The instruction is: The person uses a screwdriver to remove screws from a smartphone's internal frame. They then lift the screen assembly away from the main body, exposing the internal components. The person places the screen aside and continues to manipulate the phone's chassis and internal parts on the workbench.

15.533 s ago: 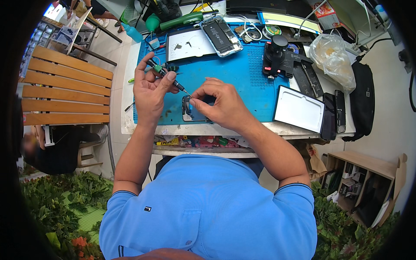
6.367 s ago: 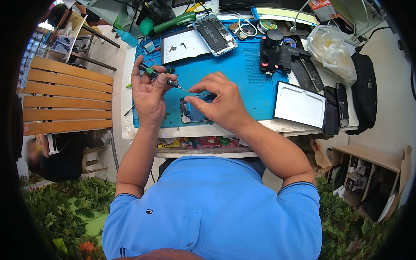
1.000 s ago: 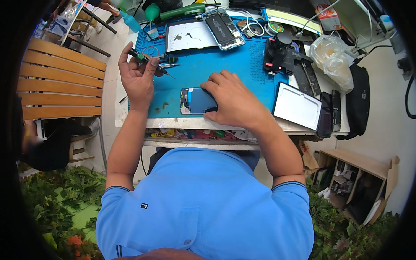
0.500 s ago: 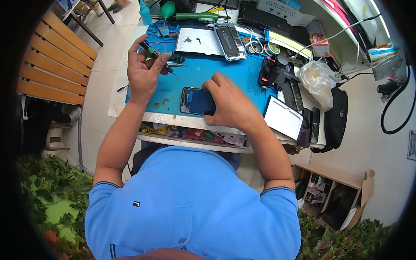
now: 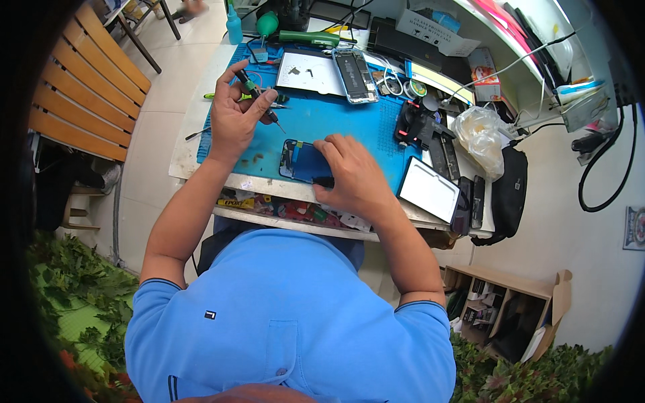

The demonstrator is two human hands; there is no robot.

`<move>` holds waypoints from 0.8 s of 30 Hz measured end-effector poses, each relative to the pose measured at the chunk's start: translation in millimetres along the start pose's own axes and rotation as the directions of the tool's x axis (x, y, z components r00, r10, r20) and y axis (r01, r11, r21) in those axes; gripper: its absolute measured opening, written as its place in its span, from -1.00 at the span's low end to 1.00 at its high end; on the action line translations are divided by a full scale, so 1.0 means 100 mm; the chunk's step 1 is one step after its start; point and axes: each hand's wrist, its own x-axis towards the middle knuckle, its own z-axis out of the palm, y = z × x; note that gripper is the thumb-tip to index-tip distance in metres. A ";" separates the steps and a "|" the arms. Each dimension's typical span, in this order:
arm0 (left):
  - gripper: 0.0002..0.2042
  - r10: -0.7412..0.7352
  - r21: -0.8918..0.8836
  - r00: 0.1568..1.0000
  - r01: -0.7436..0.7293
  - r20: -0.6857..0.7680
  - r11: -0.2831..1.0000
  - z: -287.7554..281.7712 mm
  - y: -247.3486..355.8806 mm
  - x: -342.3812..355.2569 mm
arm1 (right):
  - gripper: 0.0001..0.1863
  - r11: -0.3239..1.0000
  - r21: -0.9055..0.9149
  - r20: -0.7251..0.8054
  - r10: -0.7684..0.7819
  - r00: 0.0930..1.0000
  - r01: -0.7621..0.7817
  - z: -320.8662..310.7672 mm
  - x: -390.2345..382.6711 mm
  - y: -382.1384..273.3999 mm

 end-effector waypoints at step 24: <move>-0.20 -0.139 0.164 0.989 0.128 0.056 0.978 0.16 -0.17 0.06 | -0.21 0.994 0.024 0.003 0.102 0.995 -0.102 0.05 -0.10 -0.12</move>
